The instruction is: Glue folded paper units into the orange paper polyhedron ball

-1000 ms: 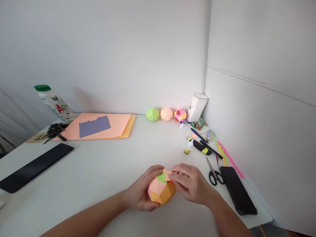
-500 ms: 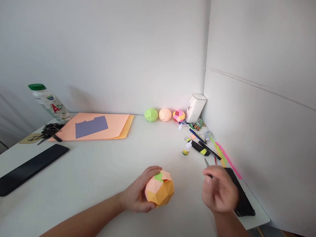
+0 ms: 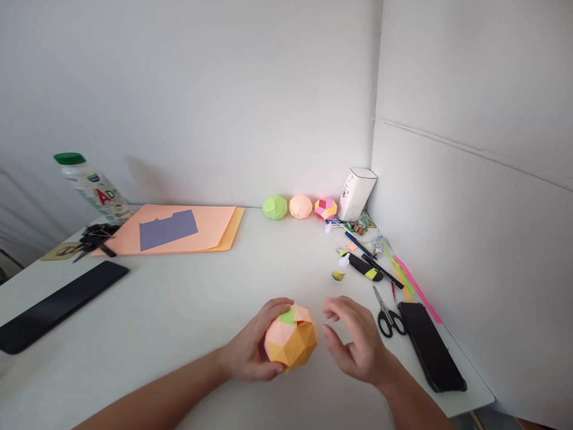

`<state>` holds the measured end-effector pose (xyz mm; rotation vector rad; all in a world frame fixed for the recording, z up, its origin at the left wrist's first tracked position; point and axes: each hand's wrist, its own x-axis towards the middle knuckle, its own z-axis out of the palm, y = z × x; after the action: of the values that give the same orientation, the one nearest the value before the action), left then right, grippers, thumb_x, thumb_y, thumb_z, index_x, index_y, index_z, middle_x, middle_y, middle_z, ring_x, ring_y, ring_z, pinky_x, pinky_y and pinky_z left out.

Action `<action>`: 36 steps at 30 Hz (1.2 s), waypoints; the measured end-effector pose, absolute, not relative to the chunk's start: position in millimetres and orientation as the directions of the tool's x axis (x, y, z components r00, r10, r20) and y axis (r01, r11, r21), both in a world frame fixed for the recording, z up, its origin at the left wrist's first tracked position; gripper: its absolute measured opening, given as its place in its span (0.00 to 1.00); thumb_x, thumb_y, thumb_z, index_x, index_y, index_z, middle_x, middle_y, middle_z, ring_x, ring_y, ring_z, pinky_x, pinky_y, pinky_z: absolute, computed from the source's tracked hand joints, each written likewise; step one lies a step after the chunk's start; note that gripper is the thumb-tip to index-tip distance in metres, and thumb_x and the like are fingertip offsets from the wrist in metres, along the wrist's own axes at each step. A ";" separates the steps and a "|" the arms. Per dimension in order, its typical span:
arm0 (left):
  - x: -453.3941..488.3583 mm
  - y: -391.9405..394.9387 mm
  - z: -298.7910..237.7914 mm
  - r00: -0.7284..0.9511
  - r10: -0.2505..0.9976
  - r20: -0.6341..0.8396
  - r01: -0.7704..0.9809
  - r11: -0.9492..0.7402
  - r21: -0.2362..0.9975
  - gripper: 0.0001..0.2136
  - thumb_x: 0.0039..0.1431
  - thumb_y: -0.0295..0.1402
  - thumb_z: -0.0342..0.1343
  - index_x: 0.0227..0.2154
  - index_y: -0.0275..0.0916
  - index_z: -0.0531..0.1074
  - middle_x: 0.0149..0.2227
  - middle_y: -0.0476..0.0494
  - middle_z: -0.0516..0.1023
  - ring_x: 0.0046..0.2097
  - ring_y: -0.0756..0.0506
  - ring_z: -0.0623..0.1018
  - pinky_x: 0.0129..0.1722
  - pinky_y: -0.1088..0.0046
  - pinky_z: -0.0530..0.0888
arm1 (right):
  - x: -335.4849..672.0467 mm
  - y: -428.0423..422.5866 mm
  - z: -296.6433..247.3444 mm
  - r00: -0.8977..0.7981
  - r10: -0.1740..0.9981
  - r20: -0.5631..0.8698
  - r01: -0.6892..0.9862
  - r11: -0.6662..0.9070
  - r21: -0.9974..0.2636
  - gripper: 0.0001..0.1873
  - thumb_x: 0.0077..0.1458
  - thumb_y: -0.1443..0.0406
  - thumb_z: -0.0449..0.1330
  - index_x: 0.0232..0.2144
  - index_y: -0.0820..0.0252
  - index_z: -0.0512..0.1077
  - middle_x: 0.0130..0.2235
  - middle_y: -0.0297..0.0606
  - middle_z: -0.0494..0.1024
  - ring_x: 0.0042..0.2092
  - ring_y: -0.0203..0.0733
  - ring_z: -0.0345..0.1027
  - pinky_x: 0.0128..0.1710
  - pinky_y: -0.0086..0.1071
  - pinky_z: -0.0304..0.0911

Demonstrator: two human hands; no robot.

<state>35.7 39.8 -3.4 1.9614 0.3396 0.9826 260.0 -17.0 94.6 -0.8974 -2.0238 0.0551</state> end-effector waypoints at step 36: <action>36.8 41.1 -8.9 0.642 0.597 0.481 -0.154 -0.514 0.844 0.36 0.52 0.53 0.57 0.60 0.45 0.52 0.58 0.33 0.54 0.59 0.31 0.59 0.56 0.46 0.63 | 248.8 -5.6 76.5 -0.430 0.694 0.577 0.581 0.702 -0.411 0.09 0.55 0.75 0.52 0.33 0.60 0.70 0.31 0.41 0.76 0.30 0.39 0.68 0.28 0.31 0.66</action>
<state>36.8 41.1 -8.9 1.8946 0.3512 0.9748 248.8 -5.6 76.5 -0.9680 -2.1544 0.1916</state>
